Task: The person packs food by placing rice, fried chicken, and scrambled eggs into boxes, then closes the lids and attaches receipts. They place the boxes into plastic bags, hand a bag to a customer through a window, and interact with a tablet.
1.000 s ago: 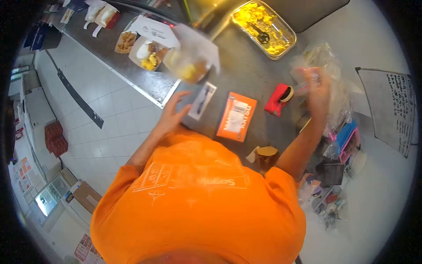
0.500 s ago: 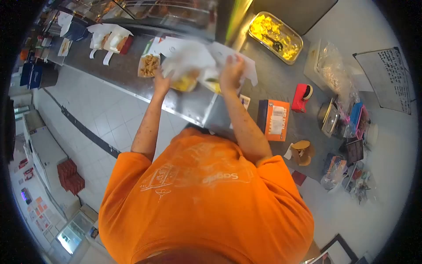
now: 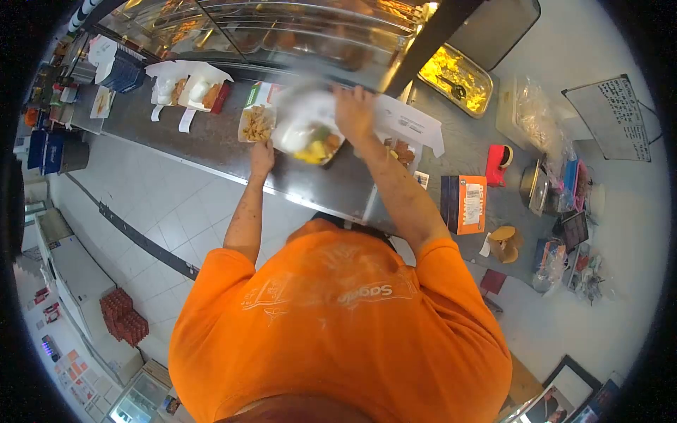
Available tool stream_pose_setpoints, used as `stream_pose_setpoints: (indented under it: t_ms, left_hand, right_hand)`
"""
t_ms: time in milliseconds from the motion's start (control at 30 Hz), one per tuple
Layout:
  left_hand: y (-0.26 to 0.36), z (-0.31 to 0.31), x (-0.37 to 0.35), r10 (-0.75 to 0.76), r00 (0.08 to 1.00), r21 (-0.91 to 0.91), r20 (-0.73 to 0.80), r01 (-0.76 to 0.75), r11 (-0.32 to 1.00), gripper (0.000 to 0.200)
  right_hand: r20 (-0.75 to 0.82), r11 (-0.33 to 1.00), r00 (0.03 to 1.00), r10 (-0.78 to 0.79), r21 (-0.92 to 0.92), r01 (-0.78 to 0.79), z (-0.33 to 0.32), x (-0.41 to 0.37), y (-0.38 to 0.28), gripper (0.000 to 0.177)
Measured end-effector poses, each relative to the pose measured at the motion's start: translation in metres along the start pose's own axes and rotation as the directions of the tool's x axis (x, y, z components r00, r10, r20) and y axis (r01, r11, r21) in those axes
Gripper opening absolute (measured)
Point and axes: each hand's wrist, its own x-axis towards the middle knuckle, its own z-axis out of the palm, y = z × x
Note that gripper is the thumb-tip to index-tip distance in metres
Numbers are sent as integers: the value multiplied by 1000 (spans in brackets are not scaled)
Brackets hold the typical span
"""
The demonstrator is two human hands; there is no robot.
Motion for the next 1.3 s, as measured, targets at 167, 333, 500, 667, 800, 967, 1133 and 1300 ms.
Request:
stream_pose_setpoints:
  t_ms: [167, 333, 500, 667, 800, 967, 1133, 1300]
  left_hand:
    - [-36, -38, -13, -6, 995, -323, 96, 37, 946, 30]
    - [-54, -16, -70, -155, 981, -468, 120, 194, 862, 31]
    - [20, -17, -89, 13, 870, -45, -492, -41, 998, 42]
    - [42, 6, -72, -92, 947, 218, -308, 164, 962, 49]
    - [24, 2, -77, -352, 936, -86, 17, 352, 932, 42]
    - [0, -8, -62, -60, 998, -419, -20, 46, 907, 52]
    - [11, -28, -59, -250, 961, -657, 122, 267, 705, 55]
    - [32, -49, -60, -437, 855, -415, 279, 518, 748, 53]
  right_hand:
    - [306, 921, 917, -257, 364, 137, 21, 6, -52, 41]
    - [213, 894, 934, -286, 411, 180, 24, -84, -81, 44]
    - [171, 856, 943, -287, 487, 172, 27, -117, -59, 47]
    - [68, 666, 915, 397, 665, -339, 65, -99, -72, 41]
    - [406, 378, 808, 427, 731, -567, 90, -98, -57, 44]
    - [381, 139, 871, 310, 888, -438, 91, -84, -37, 39]
    - [523, 230, 810, 267, 781, -580, 62, -57, -25, 37]
    - [637, 280, 742, 209, 688, -669, 70, -54, -12, 41]
